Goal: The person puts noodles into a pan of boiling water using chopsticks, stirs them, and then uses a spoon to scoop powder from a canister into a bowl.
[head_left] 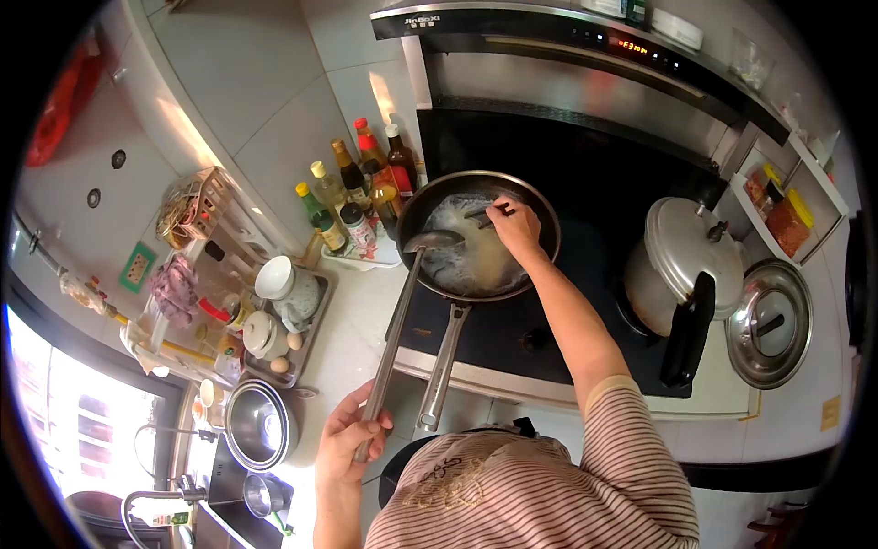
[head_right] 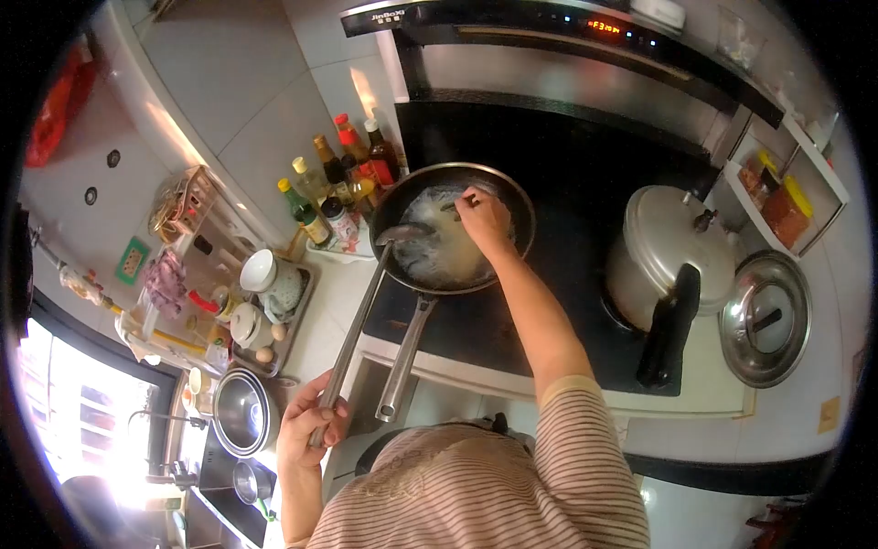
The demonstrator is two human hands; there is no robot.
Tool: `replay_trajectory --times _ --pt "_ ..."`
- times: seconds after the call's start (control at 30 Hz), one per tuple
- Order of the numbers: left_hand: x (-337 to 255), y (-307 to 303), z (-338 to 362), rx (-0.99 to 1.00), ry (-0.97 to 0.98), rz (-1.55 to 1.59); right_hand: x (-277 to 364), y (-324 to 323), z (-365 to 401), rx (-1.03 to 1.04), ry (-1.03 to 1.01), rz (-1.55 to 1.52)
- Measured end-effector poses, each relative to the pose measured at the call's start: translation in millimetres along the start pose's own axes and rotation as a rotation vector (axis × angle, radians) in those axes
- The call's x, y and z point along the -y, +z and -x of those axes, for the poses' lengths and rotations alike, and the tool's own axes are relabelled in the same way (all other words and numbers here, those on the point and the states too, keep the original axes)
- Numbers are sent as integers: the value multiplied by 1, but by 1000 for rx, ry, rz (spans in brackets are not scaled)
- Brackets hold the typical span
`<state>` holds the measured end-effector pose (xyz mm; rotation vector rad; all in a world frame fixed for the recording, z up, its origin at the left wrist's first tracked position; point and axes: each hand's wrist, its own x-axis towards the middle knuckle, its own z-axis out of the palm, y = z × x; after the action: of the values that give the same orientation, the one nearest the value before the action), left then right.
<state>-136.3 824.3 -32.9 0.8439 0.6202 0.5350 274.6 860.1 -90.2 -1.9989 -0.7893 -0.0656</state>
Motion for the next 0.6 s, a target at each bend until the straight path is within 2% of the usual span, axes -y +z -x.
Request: replay_trajectory --times 0.17,0.23,0.3,0.43,0.5,0.57,0.6 --pt "-2 -5 0 13 12 -3 -8 -11 -13 114 101 13" --pt "-3 -5 -5 27 20 -9 4 -38 -10 183 101 -73" --pt "-4 -4 -8 15 -6 -3 3 -51 -13 28 4 18" --pt "-6 0 -16 11 -41 -25 4 -74 -6 96 18 36" --pt "-6 1 -18 15 -55 -48 -7 -72 0 205 12 2" --pt "-4 2 -21 20 -65 -74 -24 -63 3 200 43 -3" --pt "-4 2 -22 23 -74 -107 -27 -63 2 116 14 45"
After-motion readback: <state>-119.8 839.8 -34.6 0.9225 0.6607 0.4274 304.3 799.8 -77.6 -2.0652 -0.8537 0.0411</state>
